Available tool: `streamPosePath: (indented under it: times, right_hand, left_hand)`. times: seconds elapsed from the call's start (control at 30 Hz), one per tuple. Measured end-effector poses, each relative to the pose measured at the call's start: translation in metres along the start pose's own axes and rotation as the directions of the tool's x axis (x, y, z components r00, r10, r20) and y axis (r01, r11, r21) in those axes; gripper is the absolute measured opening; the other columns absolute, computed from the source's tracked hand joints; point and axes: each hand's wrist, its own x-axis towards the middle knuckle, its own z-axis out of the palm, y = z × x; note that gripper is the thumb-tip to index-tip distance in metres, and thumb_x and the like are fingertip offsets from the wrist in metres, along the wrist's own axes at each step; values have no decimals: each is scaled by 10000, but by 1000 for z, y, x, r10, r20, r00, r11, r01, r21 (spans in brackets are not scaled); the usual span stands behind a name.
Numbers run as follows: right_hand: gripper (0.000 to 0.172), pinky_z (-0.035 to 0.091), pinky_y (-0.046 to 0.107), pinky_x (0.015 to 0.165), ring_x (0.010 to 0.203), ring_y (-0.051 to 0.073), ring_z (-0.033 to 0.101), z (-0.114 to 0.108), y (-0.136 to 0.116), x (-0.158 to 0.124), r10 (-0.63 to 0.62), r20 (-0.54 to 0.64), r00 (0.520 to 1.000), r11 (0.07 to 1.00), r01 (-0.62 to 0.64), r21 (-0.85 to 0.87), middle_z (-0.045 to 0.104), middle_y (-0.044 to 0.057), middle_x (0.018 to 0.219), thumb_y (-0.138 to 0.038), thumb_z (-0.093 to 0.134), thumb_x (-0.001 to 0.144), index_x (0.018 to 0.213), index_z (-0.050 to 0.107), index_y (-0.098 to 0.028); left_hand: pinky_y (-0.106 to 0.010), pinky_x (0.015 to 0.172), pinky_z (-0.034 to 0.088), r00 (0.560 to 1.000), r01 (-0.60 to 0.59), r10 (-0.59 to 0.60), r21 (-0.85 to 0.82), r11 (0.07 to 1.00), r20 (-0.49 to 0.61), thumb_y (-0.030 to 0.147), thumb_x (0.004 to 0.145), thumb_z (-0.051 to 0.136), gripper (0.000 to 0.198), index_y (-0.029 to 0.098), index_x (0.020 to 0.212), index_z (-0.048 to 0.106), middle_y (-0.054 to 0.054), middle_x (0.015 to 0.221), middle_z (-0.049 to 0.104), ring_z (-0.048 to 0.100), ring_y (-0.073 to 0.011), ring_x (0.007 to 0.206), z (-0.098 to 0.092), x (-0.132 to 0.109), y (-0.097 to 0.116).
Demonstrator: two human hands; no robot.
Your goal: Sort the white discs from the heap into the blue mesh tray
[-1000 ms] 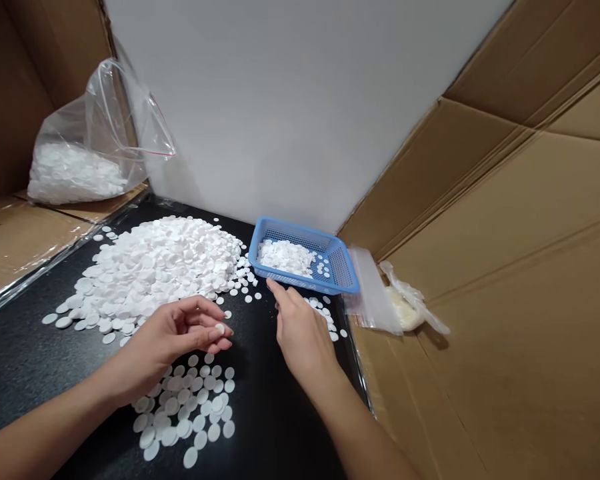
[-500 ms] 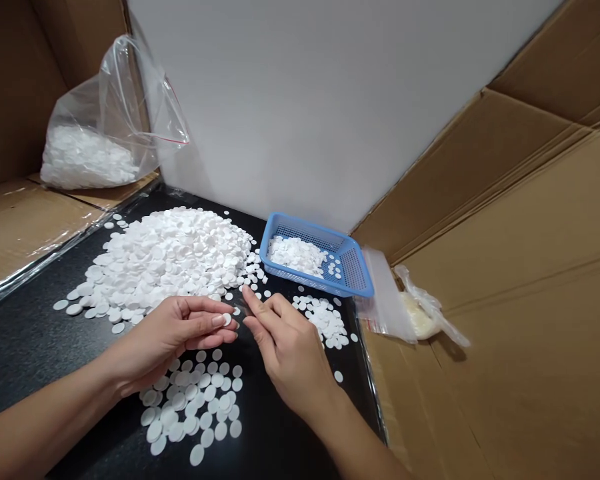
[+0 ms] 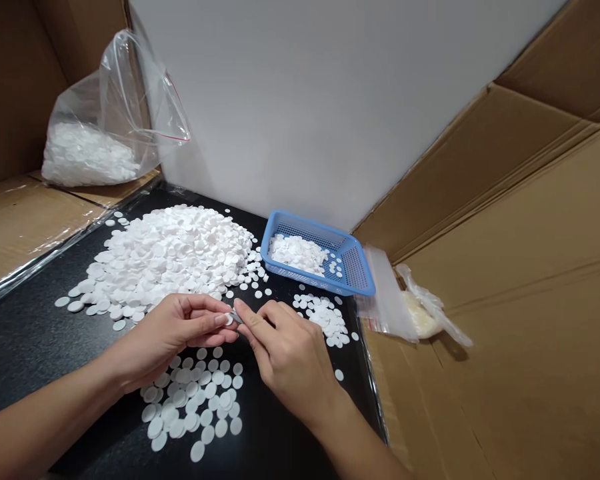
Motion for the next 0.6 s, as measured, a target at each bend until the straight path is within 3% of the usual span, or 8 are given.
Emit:
streamPosePath:
  times: [0.6]
  right_hand:
    - [327,455,251,587,708,153,585,-3,0,1,-56,5,998,998,56,-8,647,50,780,-188,483,1015,1288,659,-157]
  left_hand:
    - [-187,767,591,995,-34,32,17,999,96,294,751,851,216,140,869,755,-53,806,804,772,-160,836,-3,1,-1]
